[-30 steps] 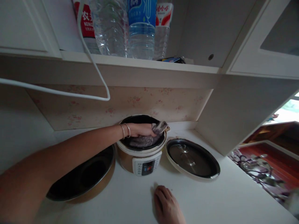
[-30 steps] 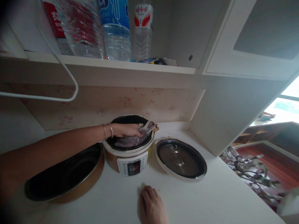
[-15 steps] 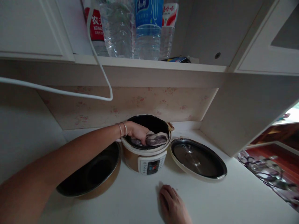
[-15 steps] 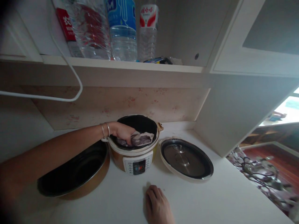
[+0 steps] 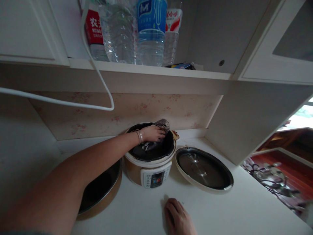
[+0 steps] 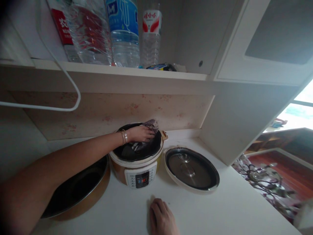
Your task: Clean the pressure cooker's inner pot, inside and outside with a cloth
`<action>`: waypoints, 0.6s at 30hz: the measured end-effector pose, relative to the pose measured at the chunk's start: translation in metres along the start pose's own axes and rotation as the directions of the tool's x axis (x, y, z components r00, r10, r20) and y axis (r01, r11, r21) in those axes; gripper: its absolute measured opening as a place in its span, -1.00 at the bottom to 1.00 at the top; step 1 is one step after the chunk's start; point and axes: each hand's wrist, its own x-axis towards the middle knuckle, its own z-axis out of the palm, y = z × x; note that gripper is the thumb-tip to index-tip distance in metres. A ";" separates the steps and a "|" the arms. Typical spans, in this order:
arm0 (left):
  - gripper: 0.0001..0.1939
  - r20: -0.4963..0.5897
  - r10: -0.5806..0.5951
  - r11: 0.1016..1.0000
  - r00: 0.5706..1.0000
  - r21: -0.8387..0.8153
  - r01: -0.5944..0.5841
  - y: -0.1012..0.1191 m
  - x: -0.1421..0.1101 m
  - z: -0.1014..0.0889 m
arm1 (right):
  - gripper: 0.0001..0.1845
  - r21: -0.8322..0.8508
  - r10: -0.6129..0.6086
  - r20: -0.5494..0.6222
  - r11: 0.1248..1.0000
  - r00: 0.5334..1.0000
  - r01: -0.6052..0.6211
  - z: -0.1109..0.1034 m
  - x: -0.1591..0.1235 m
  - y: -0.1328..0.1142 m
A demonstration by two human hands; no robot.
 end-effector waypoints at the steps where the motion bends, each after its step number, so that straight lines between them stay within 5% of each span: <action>1: -0.73 0.004 0.031 0.999 1.000 -0.018 -0.031 -0.001 0.002 0.001 | -0.84 0.001 0.000 -0.002 1.000 1.000 0.000 0.001 0.000 0.001; 4: -0.72 -0.003 -0.006 0.998 1.000 -0.059 0.006 -0.008 -0.001 0.001 | -0.84 0.001 0.007 -0.010 1.000 1.000 -0.007 0.003 -0.002 0.004; 7: -0.79 -0.007 -0.186 0.980 0.983 -0.072 0.185 -0.017 -0.018 0.002 | -0.85 0.009 0.004 -0.018 1.000 1.000 -0.004 0.005 -0.003 0.005; 12: -0.90 0.181 -0.449 0.872 0.875 -0.126 0.473 -0.025 -0.037 0.006 | -0.83 0.033 0.016 -0.025 0.999 1.000 -0.015 0.003 -0.003 0.003; 15: -0.81 0.355 -0.437 0.829 0.827 -0.197 0.523 -0.019 -0.037 0.002 | -0.83 0.044 0.035 -0.019 0.998 0.999 -0.034 0.001 -0.002 0.001; 18: -0.76 0.652 -0.219 0.665 0.726 -0.444 0.600 -0.002 -0.033 -0.003 | -0.83 0.059 0.047 -0.027 0.997 0.999 -0.046 -0.001 -0.001 -0.001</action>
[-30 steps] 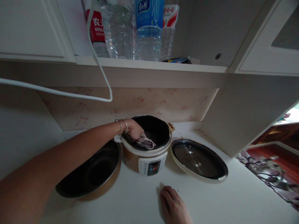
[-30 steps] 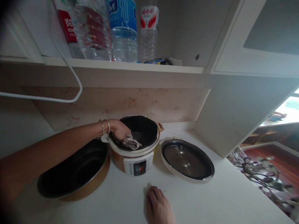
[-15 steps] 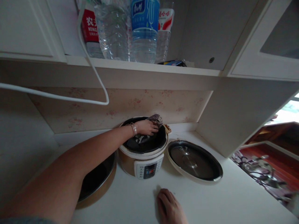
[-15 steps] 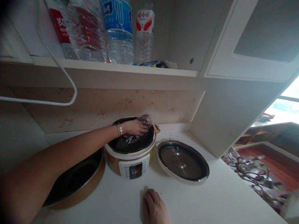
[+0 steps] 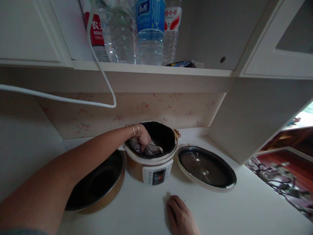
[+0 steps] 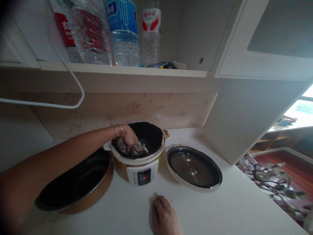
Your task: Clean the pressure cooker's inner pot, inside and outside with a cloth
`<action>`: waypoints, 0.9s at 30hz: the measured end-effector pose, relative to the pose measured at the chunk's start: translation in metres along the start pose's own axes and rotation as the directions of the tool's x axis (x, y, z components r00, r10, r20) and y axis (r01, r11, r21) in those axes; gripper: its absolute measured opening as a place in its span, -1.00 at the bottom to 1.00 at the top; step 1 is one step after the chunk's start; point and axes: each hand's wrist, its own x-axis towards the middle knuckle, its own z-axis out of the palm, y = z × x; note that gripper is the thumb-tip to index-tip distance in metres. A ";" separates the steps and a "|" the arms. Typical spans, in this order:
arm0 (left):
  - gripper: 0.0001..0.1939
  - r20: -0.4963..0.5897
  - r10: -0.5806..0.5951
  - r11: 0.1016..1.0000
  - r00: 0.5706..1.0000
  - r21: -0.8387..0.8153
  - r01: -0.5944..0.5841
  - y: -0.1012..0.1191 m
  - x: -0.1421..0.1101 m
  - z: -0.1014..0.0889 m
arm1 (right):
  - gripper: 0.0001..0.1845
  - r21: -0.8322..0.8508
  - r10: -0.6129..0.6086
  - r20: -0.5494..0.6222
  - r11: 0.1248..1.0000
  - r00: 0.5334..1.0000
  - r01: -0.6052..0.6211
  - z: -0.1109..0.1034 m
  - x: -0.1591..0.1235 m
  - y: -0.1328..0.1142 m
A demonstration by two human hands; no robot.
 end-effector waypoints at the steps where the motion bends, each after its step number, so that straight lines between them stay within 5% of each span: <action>1: -0.77 0.100 0.020 0.985 0.995 -0.174 -0.002 0.007 0.000 0.003 | -0.84 0.005 0.003 0.000 1.000 1.000 -0.003 0.000 0.000 -0.001; 2: -0.79 0.113 0.050 0.934 0.992 -0.357 -0.006 0.013 0.002 0.006 | -0.84 0.008 0.007 0.002 1.000 1.000 -0.007 -0.001 0.001 -0.001; 4: -0.82 -0.120 0.037 0.787 0.992 -0.609 -0.104 0.027 0.009 0.010 | -0.84 0.006 0.012 0.008 1.000 1.000 -0.013 -0.002 0.001 -0.003; 7: -0.89 -0.480 -0.083 0.698 0.873 -0.653 -0.293 0.044 0.027 0.012 | -0.84 -0.010 0.023 0.012 1.000 1.000 -0.023 -0.003 0.002 -0.004; 10: -0.92 -0.540 -0.110 0.719 0.835 -0.623 -0.308 0.052 0.037 0.018 | -0.84 -0.017 0.024 0.021 1.000 0.999 -0.023 -0.002 0.002 -0.004; 12: -0.92 -0.510 -0.079 0.744 0.857 -0.602 -0.290 0.051 0.034 0.024 | -0.84 -0.018 0.017 0.023 1.000 1.000 -0.017 -0.001 0.001 -0.003; 16: -0.79 -0.286 0.063 0.931 0.956 -0.329 -0.160 0.034 0.007 0.027 | -0.84 -0.025 0.010 0.020 1.000 1.000 -0.010 0.002 0.000 0.001; 20: -0.78 -0.222 0.038 0.992 0.974 0.122 -0.011 0.004 -0.014 0.007 | -0.85 -0.025 -0.008 0.005 1.000 1.000 0.008 0.000 0.001 0.000; 23: -0.86 -0.382 0.099 0.967 0.919 0.253 0.001 -0.008 -0.012 -0.006 | -0.85 -0.022 -0.012 -0.001 1.000 1.000 0.012 -0.002 0.002 -0.001; 27: -0.79 -0.548 0.315 0.905 0.775 0.420 -0.071 0.001 0.011 -0.008 | -0.85 -0.034 -0.007 0.011 0.999 1.000 0.007 -0.002 0.002 -0.002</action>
